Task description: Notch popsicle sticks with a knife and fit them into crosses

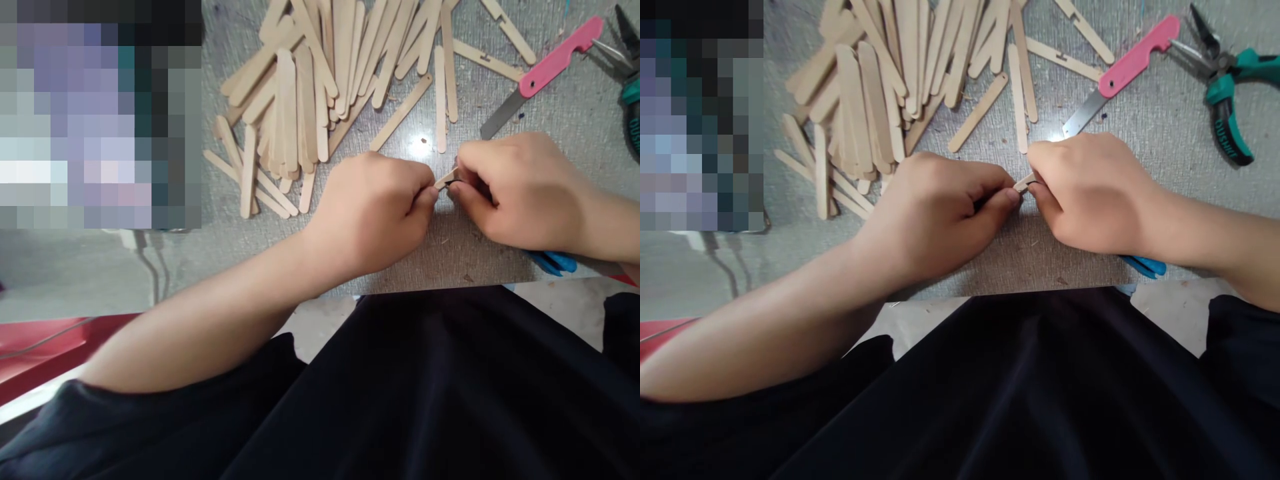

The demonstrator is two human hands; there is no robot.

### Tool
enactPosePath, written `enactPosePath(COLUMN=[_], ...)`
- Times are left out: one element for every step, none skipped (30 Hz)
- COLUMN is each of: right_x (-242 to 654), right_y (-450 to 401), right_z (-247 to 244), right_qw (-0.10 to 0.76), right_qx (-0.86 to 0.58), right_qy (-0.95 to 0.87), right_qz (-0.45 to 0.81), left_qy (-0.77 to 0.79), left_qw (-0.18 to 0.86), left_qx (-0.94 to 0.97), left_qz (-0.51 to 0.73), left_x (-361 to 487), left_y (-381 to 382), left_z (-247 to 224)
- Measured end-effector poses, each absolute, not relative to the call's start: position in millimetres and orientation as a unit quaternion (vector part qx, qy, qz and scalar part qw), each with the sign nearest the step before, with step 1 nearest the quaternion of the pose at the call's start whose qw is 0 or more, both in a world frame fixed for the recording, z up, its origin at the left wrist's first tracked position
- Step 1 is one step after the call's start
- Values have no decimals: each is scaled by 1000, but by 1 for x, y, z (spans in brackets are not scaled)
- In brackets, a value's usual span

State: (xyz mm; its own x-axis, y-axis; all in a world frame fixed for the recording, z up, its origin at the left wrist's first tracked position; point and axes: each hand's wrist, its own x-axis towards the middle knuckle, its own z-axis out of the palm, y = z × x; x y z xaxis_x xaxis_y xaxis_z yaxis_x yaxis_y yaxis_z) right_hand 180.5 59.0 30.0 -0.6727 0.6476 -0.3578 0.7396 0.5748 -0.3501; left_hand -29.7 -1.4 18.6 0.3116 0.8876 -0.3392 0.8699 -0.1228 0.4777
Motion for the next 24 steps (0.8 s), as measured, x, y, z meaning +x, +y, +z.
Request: enactPosePath(right_x=[181,181,180,180,180,180,180,180,180,181,181,181,181,181,180,180,180,179,179,179,179,180,182,185], right_y=[59,59,59,59,59,59,59,59,59,59,58,58,57,57,57,57,57,57,57,57,56,55,52,49], right_z=[30,29,29,30,30,30,30,31,31,31,31,32,32,32,32,32,32,31,30,28,27,26,26,27], right_qw=[92,90,88,86,87,88,88,89,90,91,96,103,110,115,116,114,106,96,89,82,77,71,62,48], right_qx=[393,395,397,399,399,399,397,395,393,392,388,385,383,383,383,384,388,392,393,395,395,395,393,389], right_qy=[884,884,883,883,883,883,884,885,887,887,888,889,889,889,888,888,886,884,882,880,879,881,885,891], right_qz=[-236,-234,-234,-233,-233,-232,-231,-229,-227,-225,-226,-225,-225,-225,-225,-227,-230,-236,-245,-252,-255,-252,-243,-229], left_qy=[589,592,594,594,592,590,588,586,583,581,578,575,571,569,568,567,567,568,568,569,568,568,568,565], left_qw=[312,315,318,319,318,316,312,310,311,311,312,312,310,306,301,297,295,293,291,288,281,267,247,223], left_qx=[745,742,739,738,740,743,746,748,750,752,754,756,760,763,766,768,769,769,770,771,773,778,785,794], left_qz=[12,12,13,15,18,22,23,20,16,14,13,12,14,19,22,23,22,19,15,12,10,12,20,33], left_x=[-29,-28,-28,-28,-28,-29,-29,-30,-30,-31,-31,-31,-32,-32,-32,-33,-33,-32,-32,-31,-30,-29,-29,-29], left_y=[-1,0,0,0,0,-1,-1,-1,-1,-2,-2,-2,-2,-2,-2,-2,-2,-2,-2,-3,-4,-6,-9,-13], left_z=[19,19,19,19,19,18,18,18,18,17,17,16,16,15,14,14,13,12,12,11,10,10,9,9])
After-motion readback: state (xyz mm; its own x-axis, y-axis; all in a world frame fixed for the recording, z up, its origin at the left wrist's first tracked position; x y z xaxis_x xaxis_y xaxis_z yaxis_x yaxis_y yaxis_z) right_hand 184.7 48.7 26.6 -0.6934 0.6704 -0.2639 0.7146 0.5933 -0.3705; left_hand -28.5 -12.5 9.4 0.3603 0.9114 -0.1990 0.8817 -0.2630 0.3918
